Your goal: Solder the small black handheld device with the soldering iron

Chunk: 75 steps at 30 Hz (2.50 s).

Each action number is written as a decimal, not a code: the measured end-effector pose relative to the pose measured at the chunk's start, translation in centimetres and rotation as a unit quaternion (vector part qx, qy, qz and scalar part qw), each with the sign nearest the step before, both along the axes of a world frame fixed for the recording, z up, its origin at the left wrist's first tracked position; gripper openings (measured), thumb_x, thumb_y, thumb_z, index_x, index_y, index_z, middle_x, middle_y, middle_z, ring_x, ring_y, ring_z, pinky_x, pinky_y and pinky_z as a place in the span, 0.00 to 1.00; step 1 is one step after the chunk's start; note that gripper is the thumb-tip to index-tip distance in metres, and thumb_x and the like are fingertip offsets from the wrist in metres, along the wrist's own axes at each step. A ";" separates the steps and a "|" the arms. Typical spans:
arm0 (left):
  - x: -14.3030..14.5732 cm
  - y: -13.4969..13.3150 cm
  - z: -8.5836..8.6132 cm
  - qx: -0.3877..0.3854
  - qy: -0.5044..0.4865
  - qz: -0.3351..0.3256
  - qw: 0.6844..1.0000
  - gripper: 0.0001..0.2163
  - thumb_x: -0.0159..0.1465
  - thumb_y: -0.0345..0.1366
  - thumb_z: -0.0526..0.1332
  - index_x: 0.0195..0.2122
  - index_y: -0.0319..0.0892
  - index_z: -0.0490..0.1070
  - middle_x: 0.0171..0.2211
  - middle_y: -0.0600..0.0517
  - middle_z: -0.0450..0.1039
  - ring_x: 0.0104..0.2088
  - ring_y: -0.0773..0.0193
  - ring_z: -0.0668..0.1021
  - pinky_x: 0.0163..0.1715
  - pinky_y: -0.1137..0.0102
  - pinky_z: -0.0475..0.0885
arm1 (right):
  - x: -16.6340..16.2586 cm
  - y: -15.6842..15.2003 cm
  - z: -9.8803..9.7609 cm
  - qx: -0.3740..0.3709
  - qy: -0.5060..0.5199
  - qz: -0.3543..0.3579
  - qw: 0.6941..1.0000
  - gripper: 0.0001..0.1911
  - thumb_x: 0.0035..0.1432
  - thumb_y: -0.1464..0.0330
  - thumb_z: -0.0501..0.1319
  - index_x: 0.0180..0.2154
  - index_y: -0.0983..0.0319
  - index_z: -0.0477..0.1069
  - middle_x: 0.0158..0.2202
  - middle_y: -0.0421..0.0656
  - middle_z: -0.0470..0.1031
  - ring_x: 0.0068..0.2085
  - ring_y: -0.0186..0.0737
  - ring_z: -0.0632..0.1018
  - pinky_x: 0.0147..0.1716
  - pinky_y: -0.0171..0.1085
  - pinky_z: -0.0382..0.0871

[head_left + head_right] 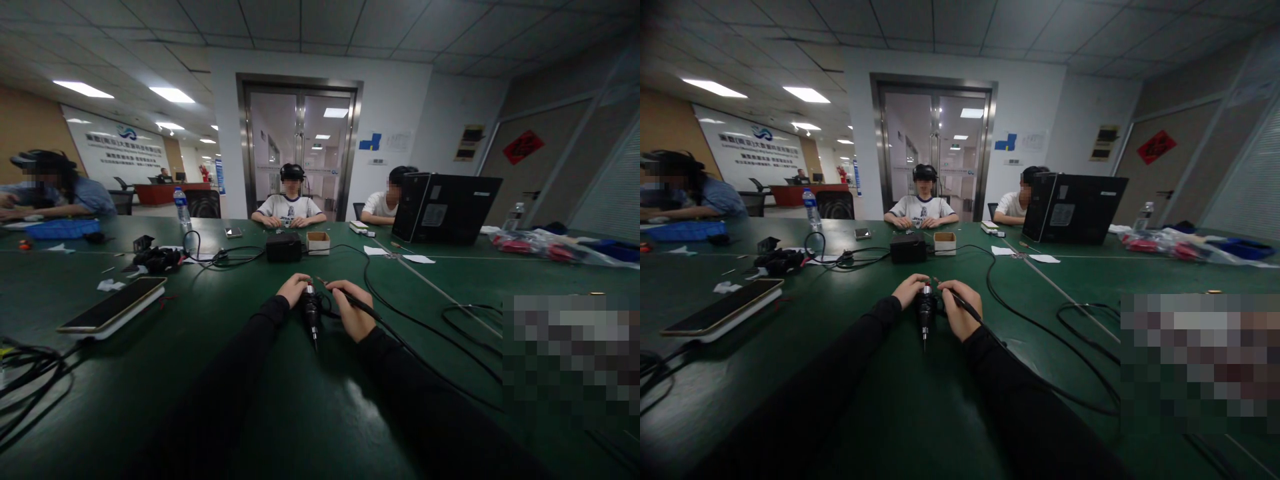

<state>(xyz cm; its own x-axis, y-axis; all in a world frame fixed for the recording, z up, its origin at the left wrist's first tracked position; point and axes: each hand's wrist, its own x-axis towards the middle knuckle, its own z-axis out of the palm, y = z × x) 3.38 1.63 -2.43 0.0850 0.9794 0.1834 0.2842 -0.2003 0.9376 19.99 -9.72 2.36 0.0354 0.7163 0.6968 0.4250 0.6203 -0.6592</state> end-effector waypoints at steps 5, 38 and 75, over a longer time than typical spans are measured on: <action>-0.2 -0.4 -0.2 0.030 -0.055 0.004 0.998 0.13 0.57 0.29 0.57 0.44 0.39 0.72 0.26 0.53 0.73 0.28 0.65 0.75 0.36 0.71 0.70 | -0.2 -0.3 0.3 0.003 -0.009 0.013 1.000 0.10 0.55 0.68 0.56 0.31 0.60 0.77 0.34 0.42 0.80 0.37 0.41 0.79 0.42 0.37 0.70; -0.2 -0.7 -0.4 0.047 -0.092 0.006 0.995 0.12 0.56 0.29 0.60 0.42 0.41 0.71 0.28 0.53 0.75 0.30 0.66 0.77 0.37 0.71 0.71 | -0.7 -0.7 0.3 -0.008 -0.040 0.033 0.999 0.11 0.56 0.70 0.55 0.32 0.58 0.76 0.35 0.42 0.80 0.38 0.41 0.78 0.43 0.38 0.70; -0.2 -0.8 -0.4 0.050 -0.088 0.008 0.995 0.11 0.57 0.28 0.59 0.42 0.42 0.71 0.30 0.52 0.77 0.33 0.65 0.78 0.41 0.69 0.72 | -0.7 -0.6 0.2 -0.003 -0.034 0.031 0.999 0.10 0.56 0.69 0.56 0.32 0.59 0.76 0.35 0.43 0.80 0.38 0.42 0.78 0.43 0.38 0.70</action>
